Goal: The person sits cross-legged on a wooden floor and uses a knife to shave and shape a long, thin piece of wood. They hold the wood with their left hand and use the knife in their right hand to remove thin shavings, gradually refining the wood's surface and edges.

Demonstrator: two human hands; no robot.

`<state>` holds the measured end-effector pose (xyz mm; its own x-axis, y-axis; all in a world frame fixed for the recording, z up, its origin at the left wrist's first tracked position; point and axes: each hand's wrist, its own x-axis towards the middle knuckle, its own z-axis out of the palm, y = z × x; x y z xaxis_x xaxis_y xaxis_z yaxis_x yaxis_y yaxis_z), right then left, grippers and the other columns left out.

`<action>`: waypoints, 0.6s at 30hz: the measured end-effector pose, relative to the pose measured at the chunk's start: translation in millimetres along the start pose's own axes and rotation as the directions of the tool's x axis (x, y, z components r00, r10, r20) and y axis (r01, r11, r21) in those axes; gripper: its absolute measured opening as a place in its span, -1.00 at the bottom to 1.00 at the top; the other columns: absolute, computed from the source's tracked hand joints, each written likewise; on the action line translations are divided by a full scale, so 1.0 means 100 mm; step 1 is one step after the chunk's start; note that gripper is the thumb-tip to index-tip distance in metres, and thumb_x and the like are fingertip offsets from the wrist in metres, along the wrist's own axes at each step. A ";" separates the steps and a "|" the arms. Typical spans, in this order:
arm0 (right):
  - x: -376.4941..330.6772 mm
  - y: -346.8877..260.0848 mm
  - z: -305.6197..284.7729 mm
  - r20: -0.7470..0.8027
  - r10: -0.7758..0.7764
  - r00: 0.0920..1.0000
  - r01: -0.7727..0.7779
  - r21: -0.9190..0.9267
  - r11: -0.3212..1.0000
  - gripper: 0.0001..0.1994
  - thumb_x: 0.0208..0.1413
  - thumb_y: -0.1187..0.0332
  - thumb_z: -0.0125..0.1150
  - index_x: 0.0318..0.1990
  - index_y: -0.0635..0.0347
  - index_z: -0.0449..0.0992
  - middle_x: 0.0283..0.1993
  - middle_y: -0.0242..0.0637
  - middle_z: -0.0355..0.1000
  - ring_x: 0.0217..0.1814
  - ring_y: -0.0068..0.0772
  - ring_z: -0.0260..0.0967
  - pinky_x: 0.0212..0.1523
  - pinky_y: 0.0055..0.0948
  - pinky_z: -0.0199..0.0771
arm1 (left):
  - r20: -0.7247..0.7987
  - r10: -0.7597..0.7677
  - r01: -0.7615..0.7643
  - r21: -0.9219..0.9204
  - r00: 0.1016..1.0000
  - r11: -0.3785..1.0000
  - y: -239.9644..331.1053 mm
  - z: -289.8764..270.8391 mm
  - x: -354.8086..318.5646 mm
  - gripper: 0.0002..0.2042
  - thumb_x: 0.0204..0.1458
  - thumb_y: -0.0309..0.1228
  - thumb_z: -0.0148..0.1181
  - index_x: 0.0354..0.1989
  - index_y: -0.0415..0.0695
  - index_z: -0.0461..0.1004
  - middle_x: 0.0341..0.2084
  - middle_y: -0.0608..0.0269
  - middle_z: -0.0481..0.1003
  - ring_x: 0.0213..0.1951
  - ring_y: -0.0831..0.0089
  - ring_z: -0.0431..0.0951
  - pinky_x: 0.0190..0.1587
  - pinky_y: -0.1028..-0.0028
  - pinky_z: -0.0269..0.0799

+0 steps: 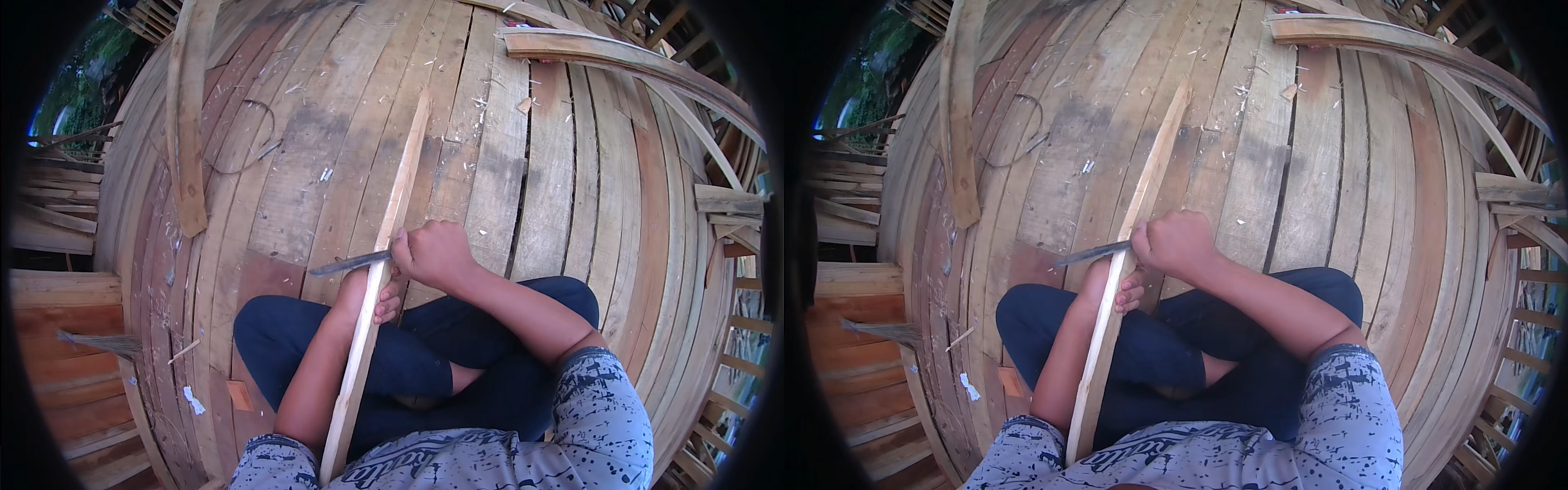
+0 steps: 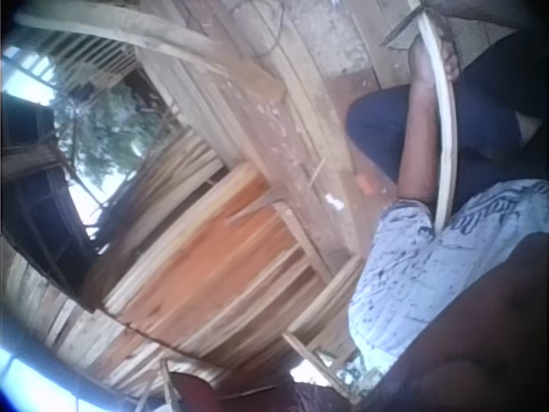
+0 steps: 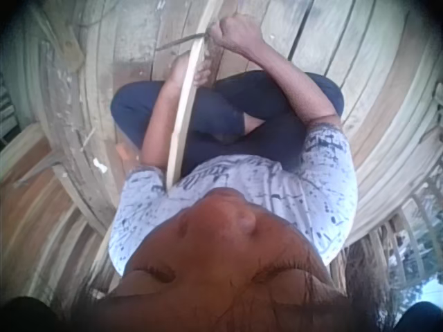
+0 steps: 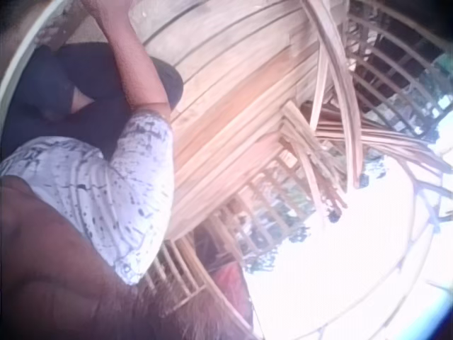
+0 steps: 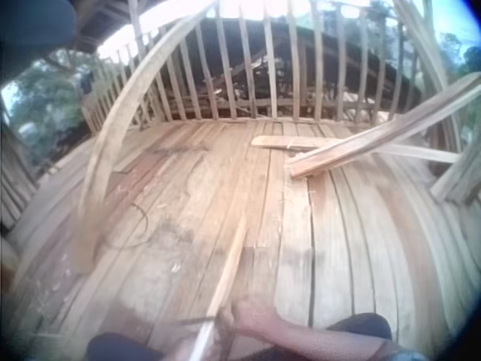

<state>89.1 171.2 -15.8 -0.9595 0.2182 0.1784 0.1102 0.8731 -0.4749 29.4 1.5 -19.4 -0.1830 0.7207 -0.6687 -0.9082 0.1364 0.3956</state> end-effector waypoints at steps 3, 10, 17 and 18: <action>0.17 0.13 0.09 -0.091 0.077 0.993 -0.073 0.051 0.996 -0.50 0.16 0.18 -0.03 -0.78 0.22 0.47 -0.79 0.02 0.31 -0.72 0.10 0.38 -0.58 -0.05 0.43 | 0.025 -0.028 0.031 -0.101 0.999 0.994 0.02 -0.02 0.02 -0.68 0.29 -0.11 -0.27 -0.30 -0.06 0.33 -0.76 0.38 0.21 -0.84 0.58 0.18 -0.84 0.54 0.08; 0.22 0.15 0.02 -0.088 0.051 0.995 -0.047 0.054 0.997 -0.49 0.18 0.17 -0.05 -0.77 0.23 0.48 -0.76 0.05 0.34 -0.72 0.10 0.39 -0.56 -0.02 0.45 | 0.008 -0.063 0.064 -0.118 0.998 0.991 0.04 0.04 0.05 -0.62 0.30 -0.07 -0.28 -0.40 -0.07 0.31 -0.77 0.38 0.17 -0.85 0.57 0.14 -0.84 0.54 0.07; 0.18 0.09 0.09 -0.074 0.055 0.996 -0.052 0.044 0.998 -0.49 0.16 0.18 -0.02 -0.79 0.25 0.47 -0.77 0.05 0.33 -0.73 0.10 0.37 -0.57 -0.02 0.42 | 0.028 -0.023 0.026 -0.107 0.999 0.994 0.03 -0.06 0.03 -0.71 0.29 -0.13 -0.20 -0.32 -0.06 0.33 -0.78 0.34 0.20 -0.84 0.52 0.16 -0.84 0.49 0.05; 0.22 0.13 0.11 -0.111 0.093 0.989 -0.087 0.060 0.994 -0.49 0.17 0.17 -0.03 -0.79 0.25 0.47 -0.78 0.05 0.33 -0.73 0.11 0.37 -0.57 -0.02 0.43 | 0.033 -0.031 0.035 -0.138 0.999 0.990 0.03 -0.09 0.05 -0.70 0.29 -0.12 -0.20 -0.33 -0.06 0.33 -0.78 0.34 0.19 -0.85 0.51 0.17 -0.85 0.49 0.05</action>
<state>66.7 182.9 -27.4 -0.9101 0.3459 0.2280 0.1776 0.8230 -0.5395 22.7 -0.2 -27.2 -0.1424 0.7379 -0.6597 -0.9574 0.0664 0.2809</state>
